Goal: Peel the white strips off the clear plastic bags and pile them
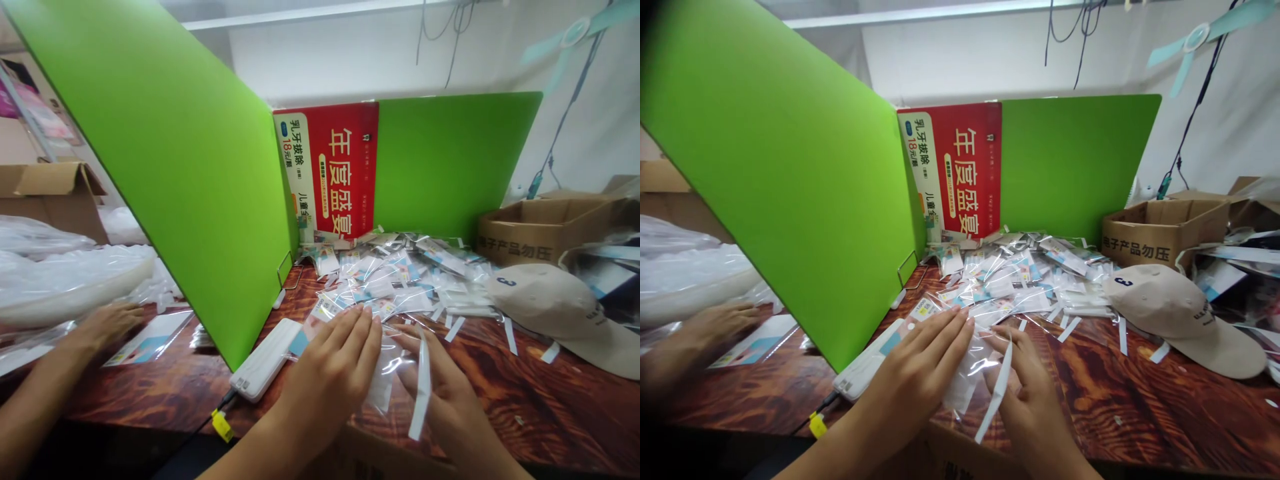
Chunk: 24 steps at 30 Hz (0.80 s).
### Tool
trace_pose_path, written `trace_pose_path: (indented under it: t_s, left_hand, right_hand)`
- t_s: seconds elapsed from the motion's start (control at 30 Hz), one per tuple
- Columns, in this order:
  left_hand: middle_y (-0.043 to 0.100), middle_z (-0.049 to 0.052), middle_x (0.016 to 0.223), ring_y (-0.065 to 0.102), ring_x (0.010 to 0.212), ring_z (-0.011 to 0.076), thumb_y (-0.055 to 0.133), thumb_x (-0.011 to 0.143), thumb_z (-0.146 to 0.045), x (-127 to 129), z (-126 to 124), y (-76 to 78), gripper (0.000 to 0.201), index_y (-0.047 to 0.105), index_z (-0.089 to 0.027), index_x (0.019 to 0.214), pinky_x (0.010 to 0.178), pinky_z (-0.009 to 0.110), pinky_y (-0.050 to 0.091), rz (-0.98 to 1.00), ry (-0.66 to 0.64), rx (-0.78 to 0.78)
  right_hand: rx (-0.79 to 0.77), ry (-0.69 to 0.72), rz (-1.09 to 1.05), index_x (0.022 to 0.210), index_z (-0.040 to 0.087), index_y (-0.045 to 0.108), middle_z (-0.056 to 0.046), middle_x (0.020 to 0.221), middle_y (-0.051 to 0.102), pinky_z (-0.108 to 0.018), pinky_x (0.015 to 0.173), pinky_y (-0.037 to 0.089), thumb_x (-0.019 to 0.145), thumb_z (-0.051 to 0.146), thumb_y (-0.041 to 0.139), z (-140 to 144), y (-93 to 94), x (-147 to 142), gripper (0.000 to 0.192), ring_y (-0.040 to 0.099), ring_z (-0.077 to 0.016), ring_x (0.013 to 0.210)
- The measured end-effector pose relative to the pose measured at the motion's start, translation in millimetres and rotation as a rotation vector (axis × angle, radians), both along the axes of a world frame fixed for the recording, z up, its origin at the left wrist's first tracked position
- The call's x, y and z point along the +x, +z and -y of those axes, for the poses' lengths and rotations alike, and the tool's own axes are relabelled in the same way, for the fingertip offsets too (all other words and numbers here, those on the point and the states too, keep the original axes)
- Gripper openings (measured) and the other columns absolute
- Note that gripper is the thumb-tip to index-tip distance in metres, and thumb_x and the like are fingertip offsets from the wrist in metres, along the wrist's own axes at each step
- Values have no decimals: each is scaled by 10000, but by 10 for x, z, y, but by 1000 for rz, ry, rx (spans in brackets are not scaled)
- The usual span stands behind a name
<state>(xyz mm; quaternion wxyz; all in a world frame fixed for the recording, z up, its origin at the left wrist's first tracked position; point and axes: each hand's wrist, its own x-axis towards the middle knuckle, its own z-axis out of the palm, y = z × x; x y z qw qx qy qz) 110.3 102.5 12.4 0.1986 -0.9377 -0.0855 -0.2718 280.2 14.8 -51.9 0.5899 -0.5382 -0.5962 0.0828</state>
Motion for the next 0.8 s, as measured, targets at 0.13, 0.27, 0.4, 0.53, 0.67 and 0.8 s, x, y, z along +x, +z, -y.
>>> trace_pose_path:
  t_s: [0.13,0.27,0.4,0.53,0.67,0.8]
  left_hand:
    - [616,269,1282,593,1201,362,356,958,-61,66,-10,72,361,534,32,1259,990,491,524,-36,-48,27]
    - [624,271,1268,601,1190,358,399,947,-70,108,-80,56,347,543,37,1245,980,479,533,-76,-74,-7]
    - [647,259,1238,623,1158,347,446,924,-70,86,-136,-41,333,564,22,1222,973,469,539,-123,-71,-98]
    - [642,225,1265,605,1188,320,461,891,-55,8,-163,-140,378,544,-21,1259,995,453,526,-108,-19,-209]
    - [646,225,1253,612,1175,320,459,830,-2,-35,-183,-173,444,533,-19,1267,1005,469,513,-46,54,-247]
    - [638,233,1263,598,1192,329,471,806,-2,-26,-162,-155,464,528,-11,1267,1003,477,512,-50,48,-268]
  right_hand:
    - [-45,134,-105,1205,249,645,-109,1246,627,-386,927,550,923,344,592,-48,-52,100,302,596,-287,1171]
    - [-131,183,-230,1218,220,645,-125,1141,686,-413,887,567,929,385,587,-105,-36,76,337,654,-291,1059]
    - [-239,200,-216,1213,200,645,-126,1128,681,-414,899,550,959,398,526,-114,24,-30,343,655,-264,1027]
    - [-40,-7,167,1158,229,671,-105,1065,674,-349,803,570,953,297,501,-29,100,-66,276,659,-235,953]
    - [146,-92,510,1151,217,644,-109,1129,664,-335,863,560,912,153,510,94,174,-23,282,645,-235,1041]
    - [122,153,705,1303,178,536,-125,1262,630,-374,987,507,893,71,445,174,222,7,434,548,-245,1233]
